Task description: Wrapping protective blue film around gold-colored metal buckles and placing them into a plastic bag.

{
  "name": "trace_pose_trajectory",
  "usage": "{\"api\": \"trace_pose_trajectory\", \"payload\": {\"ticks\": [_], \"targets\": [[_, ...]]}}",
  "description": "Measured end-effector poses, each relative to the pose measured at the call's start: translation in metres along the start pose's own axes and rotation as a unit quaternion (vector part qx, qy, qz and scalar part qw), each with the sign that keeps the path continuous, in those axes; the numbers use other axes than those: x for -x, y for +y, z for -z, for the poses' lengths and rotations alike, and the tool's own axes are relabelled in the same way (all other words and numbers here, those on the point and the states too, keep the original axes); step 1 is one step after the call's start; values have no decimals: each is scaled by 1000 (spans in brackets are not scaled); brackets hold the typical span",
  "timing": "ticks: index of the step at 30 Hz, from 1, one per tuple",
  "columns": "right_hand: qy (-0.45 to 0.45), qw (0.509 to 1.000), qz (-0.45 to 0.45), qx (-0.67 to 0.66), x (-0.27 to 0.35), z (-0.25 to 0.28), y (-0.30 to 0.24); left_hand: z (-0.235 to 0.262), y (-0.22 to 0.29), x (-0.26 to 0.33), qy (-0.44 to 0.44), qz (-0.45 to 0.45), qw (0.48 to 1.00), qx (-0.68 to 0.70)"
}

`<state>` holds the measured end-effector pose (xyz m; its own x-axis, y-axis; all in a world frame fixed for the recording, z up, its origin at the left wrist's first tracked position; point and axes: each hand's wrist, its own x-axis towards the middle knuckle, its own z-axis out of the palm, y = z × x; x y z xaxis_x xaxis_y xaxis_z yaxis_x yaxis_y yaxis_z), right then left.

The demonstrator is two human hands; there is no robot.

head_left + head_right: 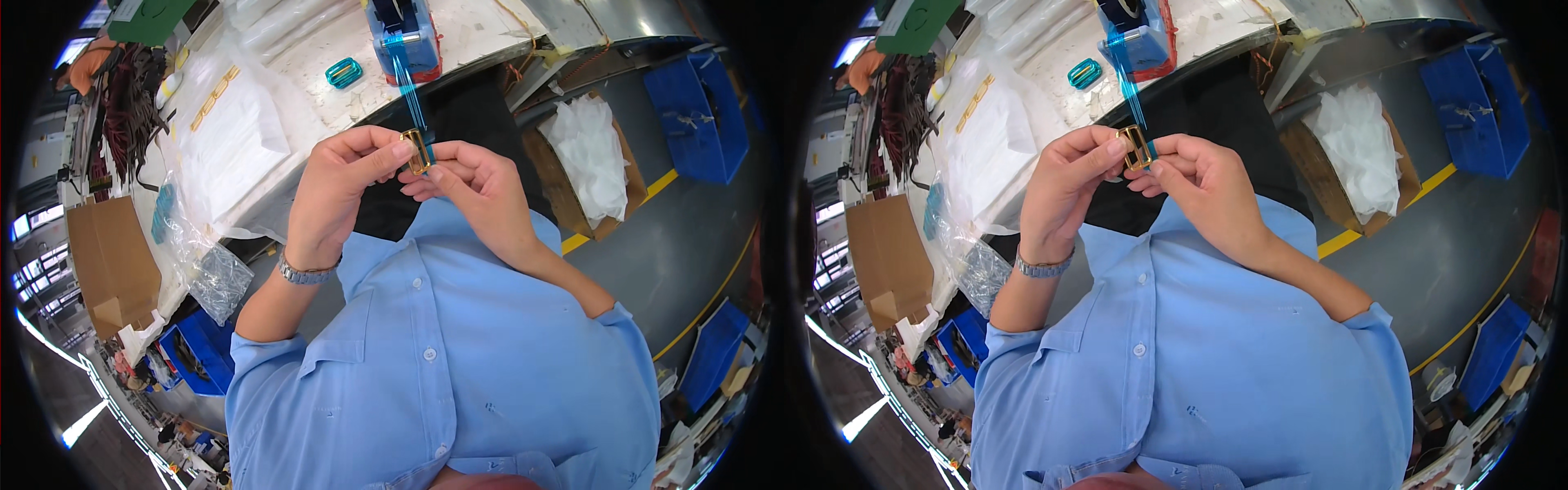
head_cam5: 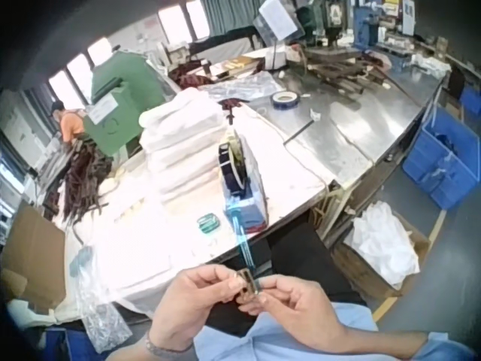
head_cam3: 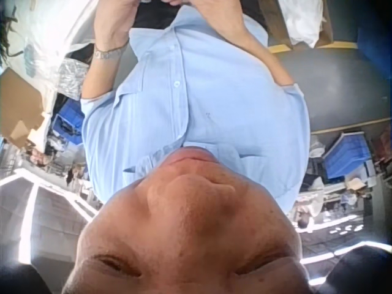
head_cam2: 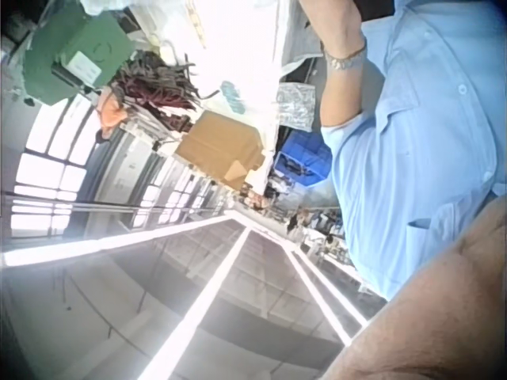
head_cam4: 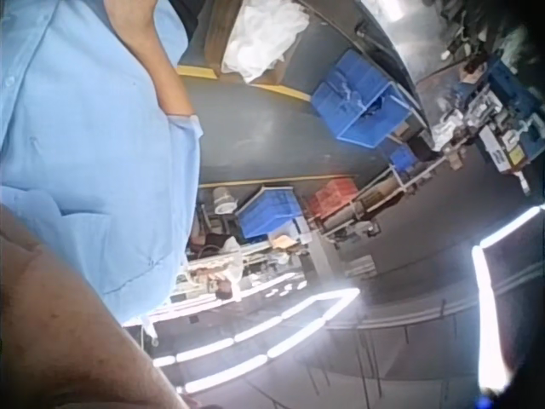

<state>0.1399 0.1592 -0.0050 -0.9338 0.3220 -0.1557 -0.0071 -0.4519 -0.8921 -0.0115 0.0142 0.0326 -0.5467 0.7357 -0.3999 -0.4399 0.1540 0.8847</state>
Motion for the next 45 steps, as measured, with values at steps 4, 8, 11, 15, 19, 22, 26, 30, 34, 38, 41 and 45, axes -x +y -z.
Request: {"api": "trace_pose_trajectory", "payload": {"ticks": [4,8,11,15,19,22,26,30,34,38,41,45], "targets": [[0,999,14,35,2,1,1,-5,1,-1,-5,-2,1000,-16],[2,998,18,52,2,2,1,-7,3,-2,-4,3,1000,-26],[6,999,16,38,2,3,3,-4,-1,-5,-15,-1,999,-29],[9,1000,7,2,2,5,5,-8,-1,-6,-4,1,1000,-24],[19,1000,-5,8,0,0,1,-11,-3,-8,1,-2,1000,-14],[26,999,-23,13,-6,0,-2,-11,-5,-9,-6,-5,1000,-9],[37,999,-28,-14,-6,3,3,-12,-6,-10,-12,-12,1000,-20],[44,999,-22,-12,-5,5,4,-15,-10,-10,-13,-34,999,-33],[42,999,-21,-15,-6,7,2,-7,-15,-11,-4,-62,996,-69],[42,998,-26,-29,-4,6,-2,-2,-24,-10,36,-94,990,-98],[33,997,-42,-58,-1,4,-5,-6,-33,-14,2,-52,999,-10],[27,998,-52,-36,-2,6,-3,-14,-42,-21,12,-49,999,18]]}}
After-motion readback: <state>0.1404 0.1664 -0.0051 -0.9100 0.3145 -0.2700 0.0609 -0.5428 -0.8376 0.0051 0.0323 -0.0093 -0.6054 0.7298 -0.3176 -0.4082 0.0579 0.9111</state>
